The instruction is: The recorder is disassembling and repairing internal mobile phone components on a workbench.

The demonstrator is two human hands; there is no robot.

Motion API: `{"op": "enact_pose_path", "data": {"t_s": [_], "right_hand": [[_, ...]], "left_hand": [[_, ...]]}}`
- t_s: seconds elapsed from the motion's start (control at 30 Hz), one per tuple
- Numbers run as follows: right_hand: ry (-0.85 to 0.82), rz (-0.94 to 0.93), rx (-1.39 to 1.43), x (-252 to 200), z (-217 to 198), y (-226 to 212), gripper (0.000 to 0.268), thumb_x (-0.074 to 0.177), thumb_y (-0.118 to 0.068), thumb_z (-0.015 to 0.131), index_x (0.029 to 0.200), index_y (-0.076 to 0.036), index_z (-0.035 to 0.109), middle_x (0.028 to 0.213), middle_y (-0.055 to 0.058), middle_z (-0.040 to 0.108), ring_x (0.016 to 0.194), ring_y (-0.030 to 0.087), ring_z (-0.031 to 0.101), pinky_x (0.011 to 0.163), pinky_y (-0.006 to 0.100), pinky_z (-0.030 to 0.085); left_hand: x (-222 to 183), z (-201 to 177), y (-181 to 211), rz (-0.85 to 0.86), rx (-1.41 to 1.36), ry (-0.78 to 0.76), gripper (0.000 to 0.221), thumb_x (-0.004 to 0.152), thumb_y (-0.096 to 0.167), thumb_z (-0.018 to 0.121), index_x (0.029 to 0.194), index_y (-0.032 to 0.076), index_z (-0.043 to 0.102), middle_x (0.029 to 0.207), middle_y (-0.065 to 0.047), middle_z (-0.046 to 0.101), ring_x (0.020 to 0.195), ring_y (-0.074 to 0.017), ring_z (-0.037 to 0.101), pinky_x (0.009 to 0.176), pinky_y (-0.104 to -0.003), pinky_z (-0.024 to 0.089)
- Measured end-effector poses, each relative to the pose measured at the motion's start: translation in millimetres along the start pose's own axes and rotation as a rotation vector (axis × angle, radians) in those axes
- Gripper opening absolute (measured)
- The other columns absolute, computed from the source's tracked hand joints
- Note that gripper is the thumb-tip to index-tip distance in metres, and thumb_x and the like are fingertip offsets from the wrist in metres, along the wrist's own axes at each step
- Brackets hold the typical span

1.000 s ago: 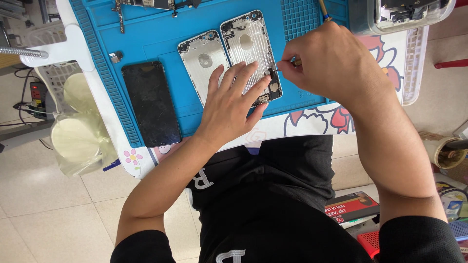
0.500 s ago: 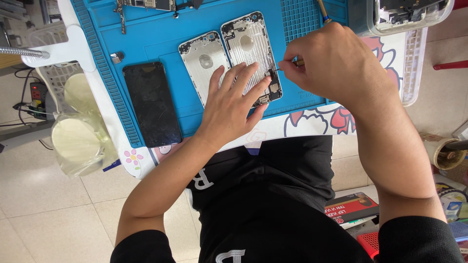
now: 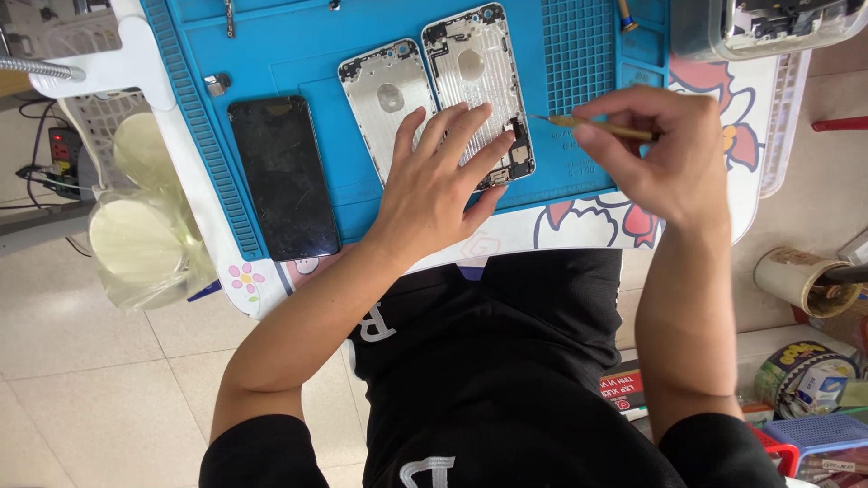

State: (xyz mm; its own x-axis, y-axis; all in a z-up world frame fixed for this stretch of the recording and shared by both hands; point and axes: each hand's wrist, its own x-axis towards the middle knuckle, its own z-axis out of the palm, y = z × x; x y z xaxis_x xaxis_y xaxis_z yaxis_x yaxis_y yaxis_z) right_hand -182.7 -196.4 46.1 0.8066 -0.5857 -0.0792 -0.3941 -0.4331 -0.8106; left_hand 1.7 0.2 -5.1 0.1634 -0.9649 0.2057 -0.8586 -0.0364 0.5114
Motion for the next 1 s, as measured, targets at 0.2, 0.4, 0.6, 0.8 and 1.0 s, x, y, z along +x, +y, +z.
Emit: {"op": "enact_pose_path", "data": {"t_s": [0.2,0.4,0.6,0.8,1.0], "right_hand": [[0.072,0.007,0.377,-28,24,33,0.009,0.1,0.002,0.073,0.106,0.007,0.07,0.078,0.005,0.065,0.065,0.004,0.054,0.06,0.017,0.038],[0.156,0.001,0.48,-32,33,48,0.013,0.098,0.001,0.074,0.109,0.007,0.072,0.086,0.011,0.072,0.072,0.01,0.069,0.067,0.018,0.054],[0.19,-0.029,0.438,-32,36,62,0.007,0.096,0.001,0.072,0.098,0.007,0.073,0.082,0.009,0.071,0.067,0.007,0.064,0.062,0.017,0.047],[0.214,-0.013,0.352,-34,37,61,0.006,0.095,0.0,0.073,0.095,0.006,0.075,0.077,0.005,0.068,0.061,0.004,0.055,0.058,0.016,0.038],[0.197,-0.023,0.291,-32,36,58,0.005,0.095,-0.001,0.074,0.095,0.004,0.075,0.077,0.005,0.068,0.061,0.004,0.053,0.057,0.017,0.036]], "left_hand": [[0,-1,0,0.001,-0.012,0.001,0.054,0.09,0.033,0.081,0.139,0.013,0.066,0.15,-0.015,0.048,0.139,-0.0338,0.047,0.119,-0.058,0.028],[0,4,-2,-0.013,-0.027,-0.012,0.056,0.089,0.035,0.081,0.139,0.014,0.066,0.15,-0.015,0.047,0.139,-0.034,0.046,0.119,-0.06,0.027],[-2,8,-3,-0.023,-0.036,-0.027,0.056,0.091,0.036,0.081,0.141,0.016,0.065,0.151,-0.015,0.045,0.14,-0.0349,0.045,0.119,-0.063,0.025],[-2,8,-3,-0.024,-0.028,-0.029,0.057,0.091,0.036,0.081,0.141,0.015,0.065,0.151,-0.015,0.044,0.14,-0.0348,0.045,0.12,-0.063,0.024],[-2,8,-3,-0.026,-0.044,-0.035,0.057,0.091,0.036,0.081,0.142,0.015,0.065,0.152,-0.015,0.045,0.14,-0.0345,0.045,0.12,-0.063,0.023]]}}
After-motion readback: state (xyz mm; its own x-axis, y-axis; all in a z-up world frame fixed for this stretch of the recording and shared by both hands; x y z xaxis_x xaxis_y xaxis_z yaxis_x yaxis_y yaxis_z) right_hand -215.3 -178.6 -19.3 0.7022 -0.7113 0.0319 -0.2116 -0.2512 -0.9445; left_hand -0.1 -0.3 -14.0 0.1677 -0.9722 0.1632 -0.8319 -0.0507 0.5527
